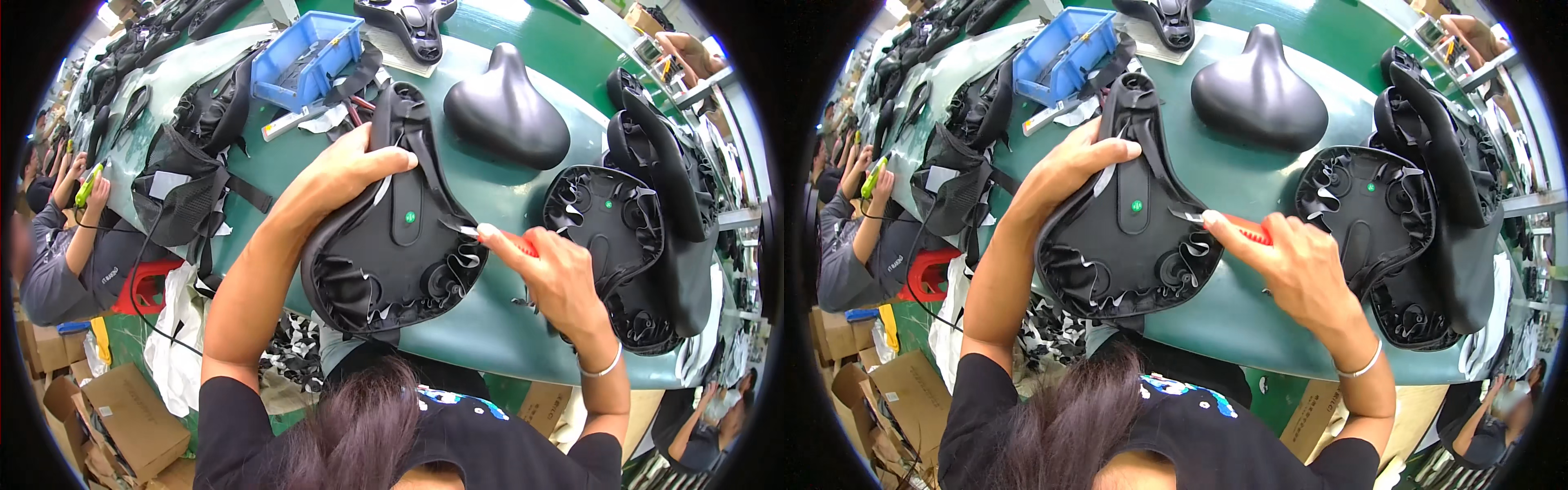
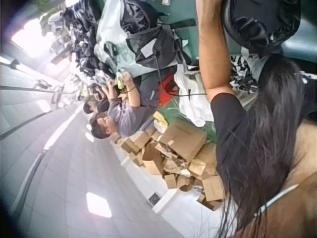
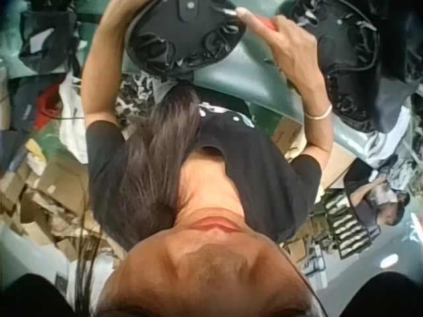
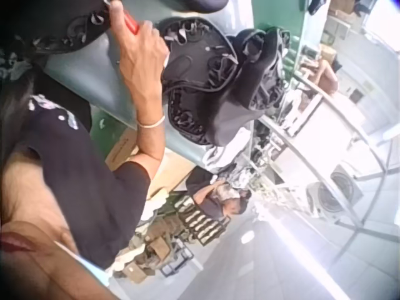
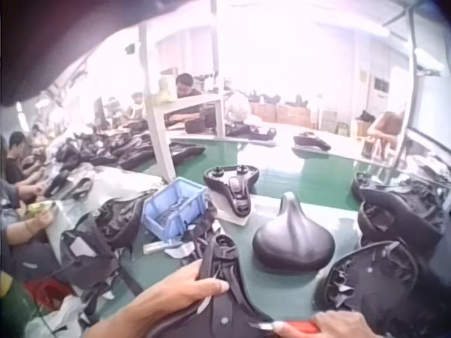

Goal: The person uses a red utility knife to trim excess black fabric from the underside of bicycle seats. They repeatedly cut the material around the edges and mounting holes, then pull away the loose scraps by hand. The process is repeated for multiple seats on a green workbench.

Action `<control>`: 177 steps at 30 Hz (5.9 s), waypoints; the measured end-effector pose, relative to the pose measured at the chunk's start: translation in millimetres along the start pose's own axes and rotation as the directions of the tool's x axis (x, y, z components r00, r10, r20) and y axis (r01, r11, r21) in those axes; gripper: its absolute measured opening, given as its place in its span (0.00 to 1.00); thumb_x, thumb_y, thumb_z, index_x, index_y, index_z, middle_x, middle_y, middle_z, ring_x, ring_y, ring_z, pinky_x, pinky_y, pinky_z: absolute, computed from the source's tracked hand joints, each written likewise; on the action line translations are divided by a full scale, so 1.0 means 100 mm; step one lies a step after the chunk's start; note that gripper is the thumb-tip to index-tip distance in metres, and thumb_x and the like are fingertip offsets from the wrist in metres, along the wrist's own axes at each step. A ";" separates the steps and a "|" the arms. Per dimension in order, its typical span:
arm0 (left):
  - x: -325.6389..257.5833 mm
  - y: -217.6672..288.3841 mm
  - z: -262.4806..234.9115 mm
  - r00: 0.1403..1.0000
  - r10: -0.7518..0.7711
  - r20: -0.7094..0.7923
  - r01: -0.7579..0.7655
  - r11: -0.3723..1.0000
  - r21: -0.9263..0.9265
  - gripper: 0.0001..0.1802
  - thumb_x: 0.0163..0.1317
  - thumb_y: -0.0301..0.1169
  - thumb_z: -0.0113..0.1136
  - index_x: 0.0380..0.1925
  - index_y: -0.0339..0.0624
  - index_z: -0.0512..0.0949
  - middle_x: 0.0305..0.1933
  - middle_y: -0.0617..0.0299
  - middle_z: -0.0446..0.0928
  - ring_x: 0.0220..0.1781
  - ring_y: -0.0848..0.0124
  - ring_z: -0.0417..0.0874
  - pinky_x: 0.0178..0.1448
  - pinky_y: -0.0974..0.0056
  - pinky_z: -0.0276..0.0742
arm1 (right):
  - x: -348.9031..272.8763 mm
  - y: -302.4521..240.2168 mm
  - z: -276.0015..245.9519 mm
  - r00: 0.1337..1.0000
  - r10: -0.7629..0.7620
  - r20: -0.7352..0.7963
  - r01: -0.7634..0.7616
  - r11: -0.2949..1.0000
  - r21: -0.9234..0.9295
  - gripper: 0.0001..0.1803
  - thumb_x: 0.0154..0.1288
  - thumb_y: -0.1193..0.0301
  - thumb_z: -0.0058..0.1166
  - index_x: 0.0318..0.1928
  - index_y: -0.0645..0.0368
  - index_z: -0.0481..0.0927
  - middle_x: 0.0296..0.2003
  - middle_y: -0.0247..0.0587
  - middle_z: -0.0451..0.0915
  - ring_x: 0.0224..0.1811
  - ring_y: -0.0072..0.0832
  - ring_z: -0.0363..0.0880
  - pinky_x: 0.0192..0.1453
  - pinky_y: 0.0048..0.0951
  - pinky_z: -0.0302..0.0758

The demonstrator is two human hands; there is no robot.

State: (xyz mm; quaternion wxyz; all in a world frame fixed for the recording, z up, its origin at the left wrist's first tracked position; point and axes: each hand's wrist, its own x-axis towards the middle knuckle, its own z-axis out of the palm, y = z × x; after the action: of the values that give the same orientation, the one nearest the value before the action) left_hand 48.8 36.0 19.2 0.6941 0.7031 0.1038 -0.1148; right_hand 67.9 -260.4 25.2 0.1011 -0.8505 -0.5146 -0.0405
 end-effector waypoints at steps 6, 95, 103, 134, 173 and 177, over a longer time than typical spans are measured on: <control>-0.08 -0.17 -0.06 0.997 0.017 -0.077 -0.023 0.996 -0.086 0.23 0.56 0.32 0.57 0.52 0.34 0.71 0.42 0.60 0.76 0.37 0.76 0.78 0.42 0.71 0.76 | -0.46 -0.42 0.29 0.941 0.311 0.136 -0.325 0.940 0.099 0.39 0.57 0.79 0.47 0.71 0.44 0.58 0.25 0.49 0.71 0.19 0.41 0.74 0.21 0.42 0.71; 0.14 0.30 0.18 0.476 0.563 -0.675 -0.857 0.468 -0.215 0.10 0.69 0.32 0.47 0.27 0.44 0.72 0.21 0.66 0.68 0.21 0.75 0.65 0.26 0.68 0.62 | -0.65 -0.67 -0.24 0.864 0.471 0.179 -0.500 0.844 0.192 0.30 0.60 0.72 0.57 0.64 0.52 0.69 0.19 0.42 0.77 0.17 0.41 0.74 0.20 0.38 0.64; -0.12 -0.26 0.10 0.961 0.235 0.143 -0.269 0.695 0.667 0.23 0.52 0.42 0.69 0.41 0.36 0.79 0.43 0.53 0.81 0.39 0.63 0.81 0.46 0.62 0.75 | -0.57 -0.70 0.15 0.534 0.843 0.060 -0.526 0.275 0.805 0.23 0.62 0.73 0.60 0.57 0.62 0.71 0.24 0.31 0.76 0.20 0.15 0.70 0.23 0.20 0.68; -0.06 -0.46 0.02 0.996 -0.081 -0.022 0.074 0.973 -0.220 0.38 0.55 0.46 0.64 0.59 0.31 0.66 0.51 0.54 0.74 0.49 0.69 0.79 0.52 0.67 0.75 | -0.39 -0.42 0.12 0.940 0.333 -0.079 -0.212 0.747 0.630 0.26 0.48 0.76 0.66 0.52 0.54 0.80 0.36 0.40 0.81 0.36 0.34 0.82 0.41 0.31 0.79; -0.68 -0.29 0.73 0.771 0.637 -0.013 -0.373 0.469 0.800 0.16 0.48 0.33 0.68 0.36 0.41 0.76 0.34 0.59 0.76 0.38 0.62 0.77 0.43 0.57 0.69 | 0.36 -0.41 0.17 0.814 0.566 0.128 -0.351 0.304 0.886 0.26 0.55 0.77 0.62 0.55 0.62 0.70 0.34 0.39 0.80 0.30 0.22 0.79 0.35 0.23 0.75; -0.36 -0.44 0.91 0.775 0.620 0.120 -0.448 0.406 0.797 0.07 0.52 0.33 0.60 0.22 0.44 0.75 0.23 0.59 0.74 0.31 0.63 0.72 0.40 0.58 0.63 | 0.12 -0.30 0.07 0.934 0.349 -0.084 -0.208 0.718 0.664 0.28 0.56 0.77 0.61 0.59 0.60 0.70 0.42 0.49 0.82 0.39 0.45 0.83 0.45 0.33 0.79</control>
State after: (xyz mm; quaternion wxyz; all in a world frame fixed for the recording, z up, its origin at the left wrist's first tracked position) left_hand -0.9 -53.6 -12.5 0.2949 0.9359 -0.1218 0.1497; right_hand 47.1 -235.0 24.0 0.4439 -0.8224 -0.3492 0.0679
